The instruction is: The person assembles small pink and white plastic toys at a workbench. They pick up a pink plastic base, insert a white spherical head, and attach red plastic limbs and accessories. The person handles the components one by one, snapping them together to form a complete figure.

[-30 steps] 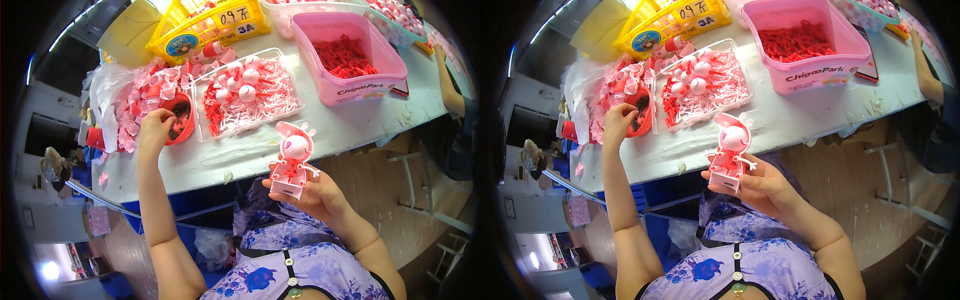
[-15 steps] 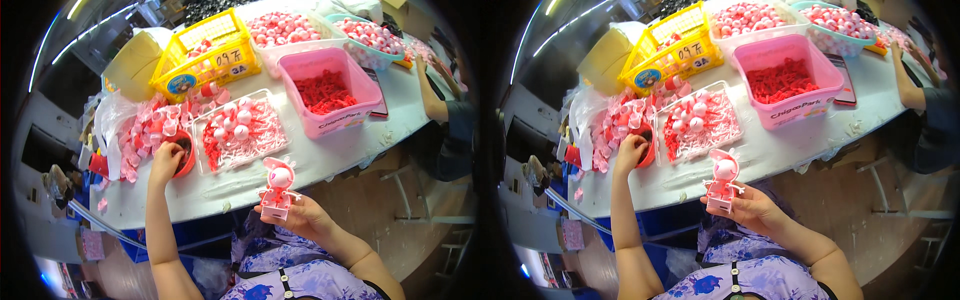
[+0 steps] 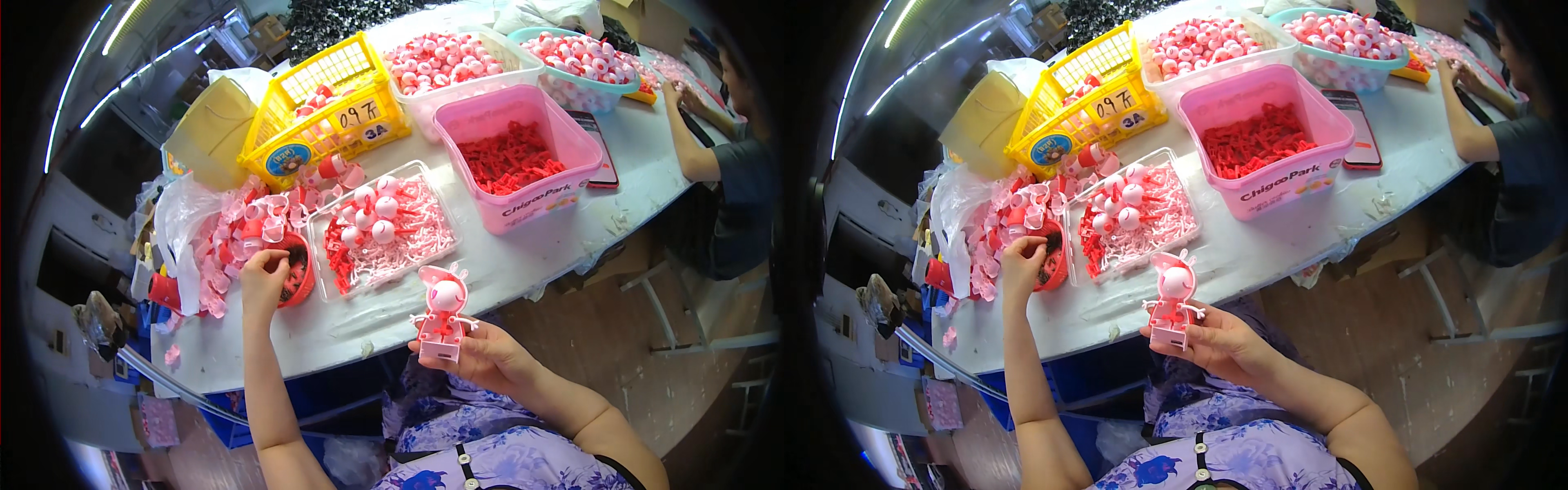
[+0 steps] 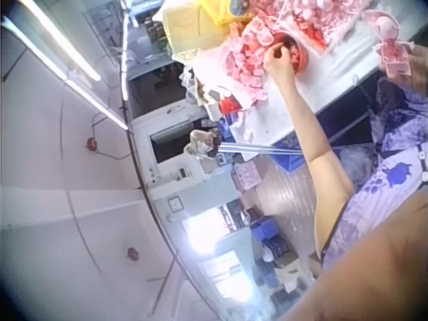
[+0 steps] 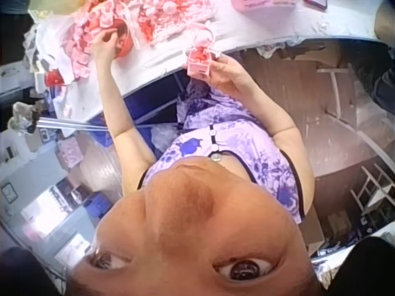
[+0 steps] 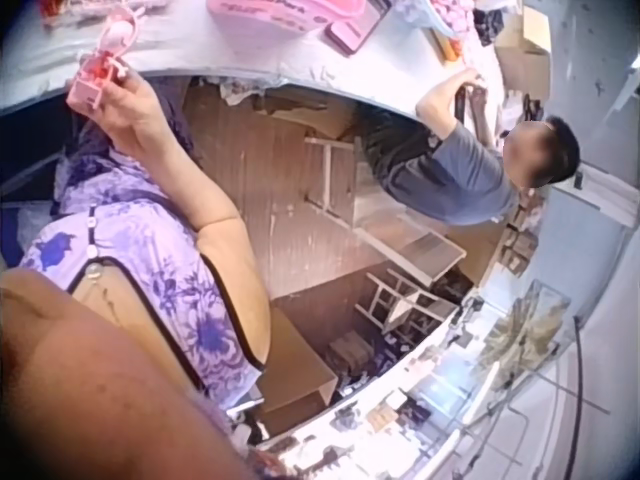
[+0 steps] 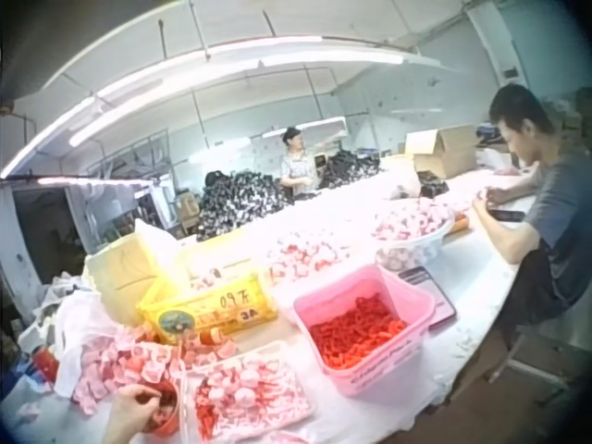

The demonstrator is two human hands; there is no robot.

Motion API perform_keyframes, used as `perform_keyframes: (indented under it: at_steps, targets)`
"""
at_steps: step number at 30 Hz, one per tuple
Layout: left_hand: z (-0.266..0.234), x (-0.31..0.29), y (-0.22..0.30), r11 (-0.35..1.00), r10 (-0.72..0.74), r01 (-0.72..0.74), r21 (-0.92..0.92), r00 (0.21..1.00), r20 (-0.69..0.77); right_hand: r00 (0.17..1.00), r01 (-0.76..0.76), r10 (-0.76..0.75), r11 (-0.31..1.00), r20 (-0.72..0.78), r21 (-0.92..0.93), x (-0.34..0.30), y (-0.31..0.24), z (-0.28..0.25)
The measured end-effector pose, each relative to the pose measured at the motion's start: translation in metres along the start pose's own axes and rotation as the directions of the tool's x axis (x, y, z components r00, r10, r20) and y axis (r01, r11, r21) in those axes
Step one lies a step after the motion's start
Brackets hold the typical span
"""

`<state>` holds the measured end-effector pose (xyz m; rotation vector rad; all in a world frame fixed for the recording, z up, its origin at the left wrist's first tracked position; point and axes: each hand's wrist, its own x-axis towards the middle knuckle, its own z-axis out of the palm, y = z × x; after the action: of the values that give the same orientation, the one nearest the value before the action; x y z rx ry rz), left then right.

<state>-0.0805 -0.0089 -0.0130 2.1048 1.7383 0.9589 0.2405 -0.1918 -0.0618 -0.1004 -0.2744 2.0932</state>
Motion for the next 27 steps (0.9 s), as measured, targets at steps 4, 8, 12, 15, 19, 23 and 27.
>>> perform_keyframes:
  at_steps: [4,8,12,15,19,23,27]
  targets:
    - [-0.004,-0.010,0.050,0.991,0.117,-0.117,-0.065,0.993,-0.001,0.999,0.017,-0.018,0.999,-0.031,-0.033,0.001,-0.001,0.003]
    - [0.001,-0.029,0.105,0.953,0.245,-0.233,-0.193,0.969,0.035,0.999,0.024,-0.026,0.999,-0.036,-0.046,0.008,0.000,0.003]
    - [0.003,-0.048,0.145,0.887,0.402,-0.371,-0.275,0.914,0.062,0.996,0.074,-0.080,0.992,-0.049,-0.107,0.019,-0.001,0.006]
    - [0.004,-0.061,0.162,0.857,0.451,-0.400,-0.325,0.888,0.095,0.990,0.131,-0.138,0.979,-0.039,-0.156,0.029,-0.003,0.010]
    - [0.005,-0.077,0.179,0.842,0.493,-0.434,-0.321,0.860,0.130,0.985,0.172,-0.174,0.973,-0.003,-0.155,0.026,-0.002,0.014]
    - [0.007,-0.083,0.190,0.837,0.532,-0.487,-0.249,0.831,0.164,0.986,0.158,-0.164,0.976,-0.032,-0.147,0.023,-0.001,0.013]
    - [0.010,-0.081,0.194,0.829,0.558,-0.521,-0.205,0.796,0.235,0.985,0.161,-0.168,0.978,-0.049,-0.131,0.023,0.002,0.008]
